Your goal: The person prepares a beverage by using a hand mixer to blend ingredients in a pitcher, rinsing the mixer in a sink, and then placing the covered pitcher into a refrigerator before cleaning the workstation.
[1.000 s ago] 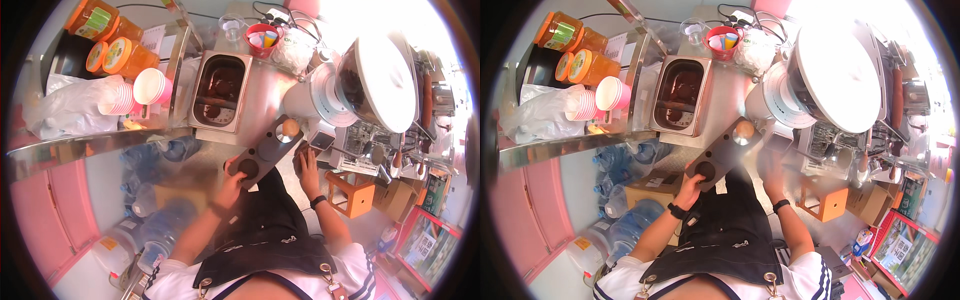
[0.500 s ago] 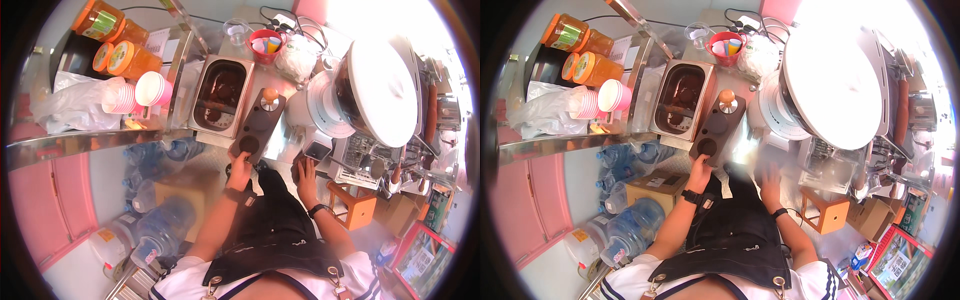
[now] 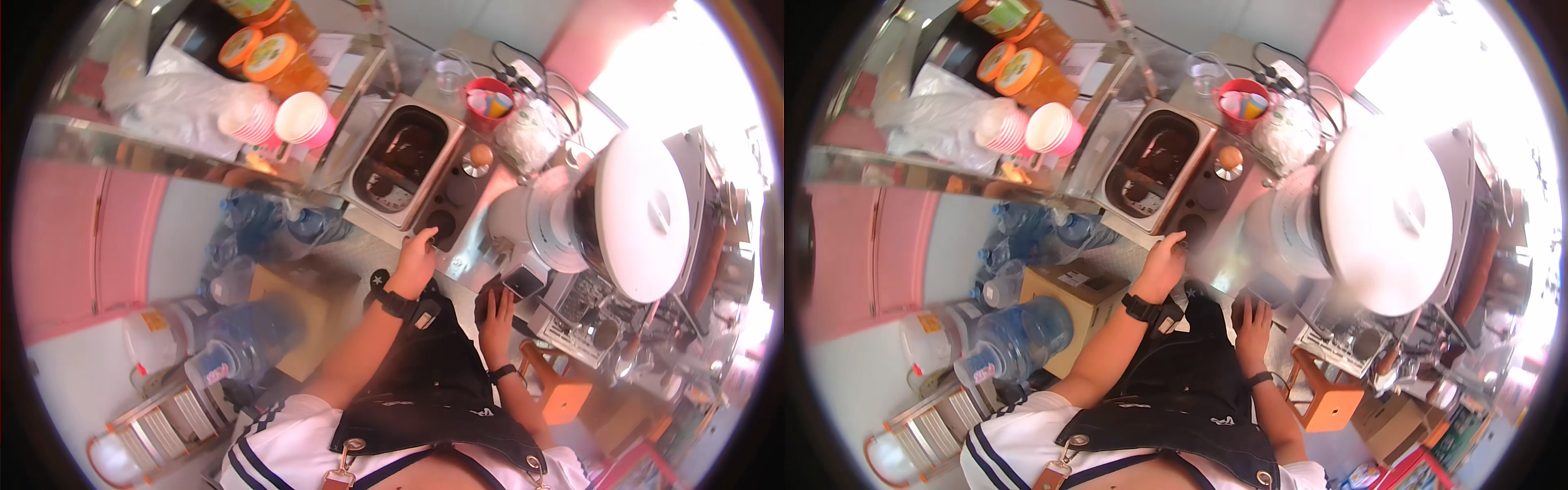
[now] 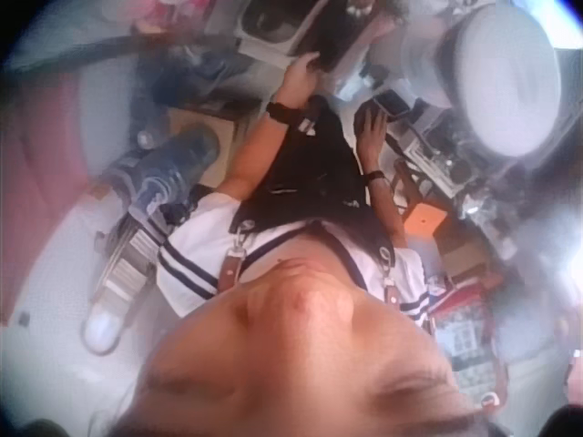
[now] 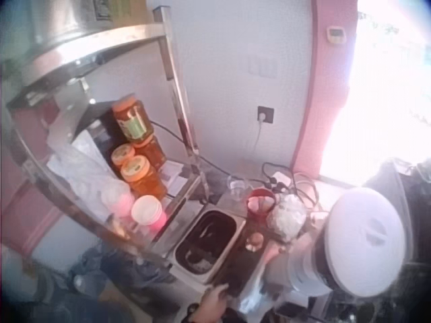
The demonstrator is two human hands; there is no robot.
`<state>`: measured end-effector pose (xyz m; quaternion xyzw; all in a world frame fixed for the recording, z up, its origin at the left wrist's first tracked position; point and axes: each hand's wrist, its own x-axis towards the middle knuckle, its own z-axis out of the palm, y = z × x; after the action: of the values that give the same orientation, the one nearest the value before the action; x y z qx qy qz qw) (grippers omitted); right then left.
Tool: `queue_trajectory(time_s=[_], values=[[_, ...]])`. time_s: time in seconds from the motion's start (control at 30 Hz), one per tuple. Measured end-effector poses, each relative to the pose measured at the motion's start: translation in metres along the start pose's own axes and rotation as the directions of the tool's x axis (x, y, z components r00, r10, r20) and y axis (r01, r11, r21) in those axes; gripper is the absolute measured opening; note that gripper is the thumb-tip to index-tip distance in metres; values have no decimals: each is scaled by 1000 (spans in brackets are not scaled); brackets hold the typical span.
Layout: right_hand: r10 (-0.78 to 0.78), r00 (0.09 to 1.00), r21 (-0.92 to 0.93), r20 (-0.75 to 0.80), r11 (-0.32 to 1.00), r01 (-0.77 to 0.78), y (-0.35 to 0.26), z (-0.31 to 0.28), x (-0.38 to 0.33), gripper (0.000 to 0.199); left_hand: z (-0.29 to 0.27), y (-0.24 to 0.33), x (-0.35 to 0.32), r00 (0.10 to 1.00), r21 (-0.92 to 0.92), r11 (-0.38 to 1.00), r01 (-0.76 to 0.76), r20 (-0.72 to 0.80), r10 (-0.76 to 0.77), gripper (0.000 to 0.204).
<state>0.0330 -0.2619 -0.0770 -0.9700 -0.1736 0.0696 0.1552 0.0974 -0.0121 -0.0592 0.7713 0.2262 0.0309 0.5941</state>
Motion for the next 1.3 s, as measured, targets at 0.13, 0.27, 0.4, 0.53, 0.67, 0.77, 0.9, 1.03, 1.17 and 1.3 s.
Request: queue_trajectory(time_s=[0.13, 0.27, 0.4, 0.53, 0.67, 0.77, 0.9, 1.03, 1.17, 1.3], values=[[80, 997, 43, -24, 996, -79, -21, -5, 22, 60, -49, 15, -30, 917, -867, 402, 293, 138, -373, 49], [45, 990, -25, -135, 999, -49, -16, 20, 23, 63, -91, 5, -87, 819, -831, 454, 320, 2, -574, 57], [71, 953, -18, -294, 997, -80, 30, 50, 36, 64, -131, -15, -155, 845, -719, 630, 295, -112, -523, 53], [213, 888, -89, -408, 958, -271, 40, 58, 70, 59, -156, -31, -233, 829, -757, 641, 130, -271, -488, 47], [156, 891, -77, -426, 975, -208, 29, 40, 90, 56, -178, -41, -326, 810, -719, 690, -80, -451, -376, 43], [79, 970, -47, -230, 995, -92, 9, 30, 83, 54, -190, -55, -399, 737, -646, 755, -110, -563, -375, 41], [-79, 926, 182, 368, 983, 11, -52, 29, 61, 52, -207, -65, -512, 631, -737, 641, -216, -606, -485, 38], [-346, 510, 404, 787, 915, -2, -172, 59, 31, 49, -220, -86, -601, 496, -762, 576, -295, -638, -589, 34], [-498, -37, 480, 866, 809, 339, -378, 60, -117, 44, -212, -109, -673, 281, -739, 533, -413, -660, -697, 34], [-496, -354, 609, 793, 659, 441, -506, 91, -239, 33, -199, -130, -716, 118, -625, 531, -572, -704, -700, 32]])
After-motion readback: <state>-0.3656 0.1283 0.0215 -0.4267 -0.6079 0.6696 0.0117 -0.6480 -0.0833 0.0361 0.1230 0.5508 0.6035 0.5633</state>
